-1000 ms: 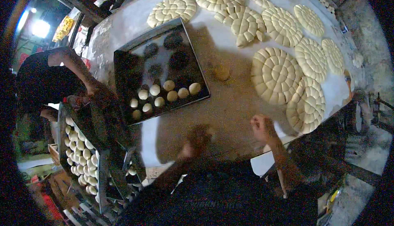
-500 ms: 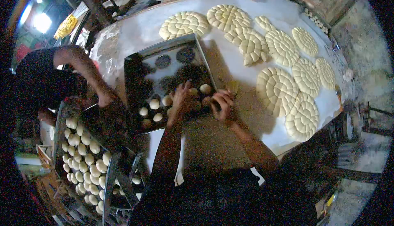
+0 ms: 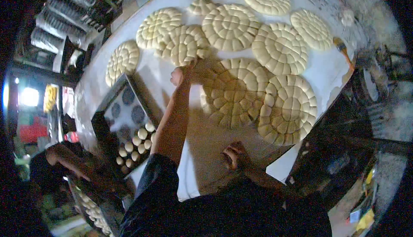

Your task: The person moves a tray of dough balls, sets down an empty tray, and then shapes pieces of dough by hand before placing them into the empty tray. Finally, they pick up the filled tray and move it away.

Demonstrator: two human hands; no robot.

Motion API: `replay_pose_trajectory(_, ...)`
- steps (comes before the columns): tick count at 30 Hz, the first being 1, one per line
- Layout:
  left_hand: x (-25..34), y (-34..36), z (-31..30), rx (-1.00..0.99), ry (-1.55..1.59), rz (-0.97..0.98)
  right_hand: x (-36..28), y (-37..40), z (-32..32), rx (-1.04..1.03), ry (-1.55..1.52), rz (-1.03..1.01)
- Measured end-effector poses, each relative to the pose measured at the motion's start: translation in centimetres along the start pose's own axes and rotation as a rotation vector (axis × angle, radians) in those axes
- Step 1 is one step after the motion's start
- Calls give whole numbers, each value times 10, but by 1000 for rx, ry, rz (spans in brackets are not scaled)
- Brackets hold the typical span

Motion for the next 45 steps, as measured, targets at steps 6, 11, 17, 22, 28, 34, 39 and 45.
replay_pose_trajectory(6,-47,-99,95,-346,1507,-341,12,-13,1,-162,-312,251)
replay_pose_trajectory(11,4,-11,34,-184,1000,-375,-14,-41,-44,115,-165,-27)
replay_pose_trajectory(17,-6,150,-6,5,874,-418,9,-16,0,9,-267,126)
replay_pose_trajectory(22,-14,320,-75,90,1209,-453,16,8,37,-44,-465,328)
replay_pose_trajectory(28,-71,439,-128,-45,867,-27,-108,40,79,224,-404,314)
replay_pose_trajectory(34,-141,472,-190,62,495,-40,-131,37,65,603,-773,634)
replay_pose_trajectory(39,-180,497,-168,101,637,-245,-57,33,13,589,-560,570)
replay_pose_trajectory(45,-184,446,-152,212,-303,346,-50,15,-3,-393,262,-206)
Point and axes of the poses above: each hand's wrist, its own y-axis away from the middle knuckle, its own z-axis out of the palm, x = y × z, the point moved 6 cm from there along -y, towards the middle knuckle, and after that the axes turned 2 degrees about -z, right-handed, at the moved point
